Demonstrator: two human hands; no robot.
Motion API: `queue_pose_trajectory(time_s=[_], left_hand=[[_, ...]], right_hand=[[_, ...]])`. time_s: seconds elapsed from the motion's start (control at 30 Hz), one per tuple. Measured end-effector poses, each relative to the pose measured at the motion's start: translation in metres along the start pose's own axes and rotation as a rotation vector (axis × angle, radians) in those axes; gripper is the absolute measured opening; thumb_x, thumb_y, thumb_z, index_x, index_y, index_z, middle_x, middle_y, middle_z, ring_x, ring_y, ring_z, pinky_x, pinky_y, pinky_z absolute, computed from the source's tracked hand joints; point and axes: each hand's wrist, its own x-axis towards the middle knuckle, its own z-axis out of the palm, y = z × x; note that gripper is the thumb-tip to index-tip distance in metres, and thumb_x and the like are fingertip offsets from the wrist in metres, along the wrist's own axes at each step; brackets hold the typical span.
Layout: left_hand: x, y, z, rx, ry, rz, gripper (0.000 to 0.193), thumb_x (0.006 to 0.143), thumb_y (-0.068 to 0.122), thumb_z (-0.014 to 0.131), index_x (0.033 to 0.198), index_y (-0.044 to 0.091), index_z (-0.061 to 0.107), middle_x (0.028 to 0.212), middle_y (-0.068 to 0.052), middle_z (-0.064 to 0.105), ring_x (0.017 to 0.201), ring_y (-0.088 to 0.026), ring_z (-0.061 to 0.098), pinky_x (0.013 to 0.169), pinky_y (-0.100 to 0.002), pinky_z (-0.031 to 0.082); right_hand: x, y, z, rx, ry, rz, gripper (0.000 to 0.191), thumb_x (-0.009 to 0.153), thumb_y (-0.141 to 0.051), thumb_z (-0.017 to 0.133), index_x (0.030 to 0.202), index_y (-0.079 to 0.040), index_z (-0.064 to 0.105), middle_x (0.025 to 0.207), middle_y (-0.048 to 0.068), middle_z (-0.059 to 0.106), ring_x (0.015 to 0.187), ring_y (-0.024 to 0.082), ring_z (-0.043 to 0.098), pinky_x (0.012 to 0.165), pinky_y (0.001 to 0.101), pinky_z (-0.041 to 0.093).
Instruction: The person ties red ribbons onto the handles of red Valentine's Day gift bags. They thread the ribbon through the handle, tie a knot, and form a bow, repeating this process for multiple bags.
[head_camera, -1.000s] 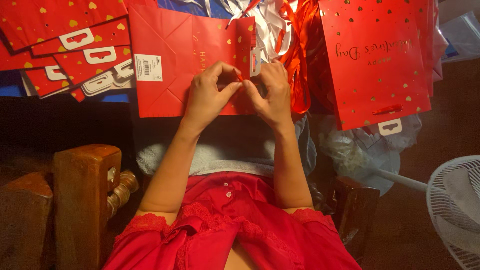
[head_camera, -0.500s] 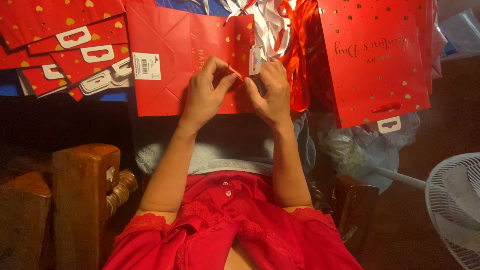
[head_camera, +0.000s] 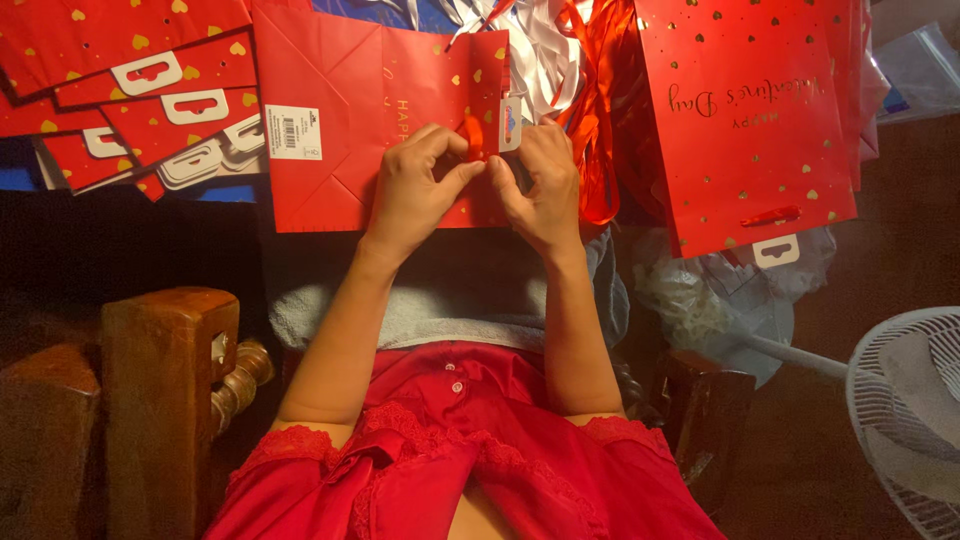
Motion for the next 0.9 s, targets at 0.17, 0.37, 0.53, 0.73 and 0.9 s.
queue_pose_trajectory(time_s=[0.17, 0.37, 0.53, 0.73, 0.9], left_hand=[[-0.002, -0.007, 0.0, -0.239, -0.003, -0.17, 0.015, 0.1, 0.009, 0.074, 0.096, 0.004, 0.06, 0.086, 0.0, 0.072, 0.08, -0.005, 0.066, 0.071, -0.023, 0.056], [0.001, -0.007, -0.009, -0.671, 0.005, -0.179, 0.007, 0.107, 0.009, 0.067, 0.108, 0.009, 0.06, 0.103, -0.001, 0.075, 0.091, -0.006, 0.069, 0.081, -0.024, 0.06], [-0.002, 0.004, -0.006, -0.25, -0.083, -0.227, 0.016, 0.095, 0.01, 0.076, 0.109, 0.004, 0.07, 0.094, -0.003, 0.072, 0.075, -0.009, 0.069, 0.067, -0.026, 0.055], [-0.003, -0.007, 0.001, -0.277, 0.012, -0.032, 0.013, 0.1, 0.008, 0.073, 0.111, 0.001, 0.069, 0.099, -0.002, 0.075, 0.089, -0.008, 0.071, 0.078, -0.026, 0.059], [-0.002, -0.021, -0.002, -0.552, 0.06, -0.173, 0.011, 0.104, 0.01, 0.075, 0.111, 0.003, 0.07, 0.097, -0.002, 0.071, 0.086, -0.009, 0.065, 0.074, -0.027, 0.056]], right_hand=[[0.002, -0.002, -0.001, 0.007, 0.0, -0.012, 0.017, 0.095, -0.011, 0.07, 0.111, -0.005, 0.07, 0.106, 0.013, 0.065, 0.11, 0.035, 0.061, 0.115, 0.0484, 0.041], [0.002, -0.004, -0.002, 0.005, -0.01, -0.001, 0.017, 0.094, -0.01, 0.07, 0.11, -0.005, 0.07, 0.105, 0.013, 0.066, 0.109, 0.034, 0.06, 0.114, 0.0481, 0.041], [0.002, -0.004, 0.0, -0.01, -0.001, -0.007, 0.014, 0.094, -0.01, 0.07, 0.107, -0.004, 0.068, 0.104, 0.012, 0.065, 0.109, 0.034, 0.06, 0.115, 0.0478, 0.041], [0.002, -0.004, -0.001, -0.016, -0.008, -0.007, 0.016, 0.094, -0.009, 0.07, 0.109, -0.004, 0.07, 0.103, 0.013, 0.064, 0.108, 0.034, 0.059, 0.114, 0.048, 0.042], [0.003, -0.006, -0.001, 0.006, -0.003, -0.027, 0.015, 0.095, -0.008, 0.069, 0.11, -0.004, 0.07, 0.105, 0.012, 0.065, 0.111, 0.035, 0.059, 0.113, 0.048, 0.04]])
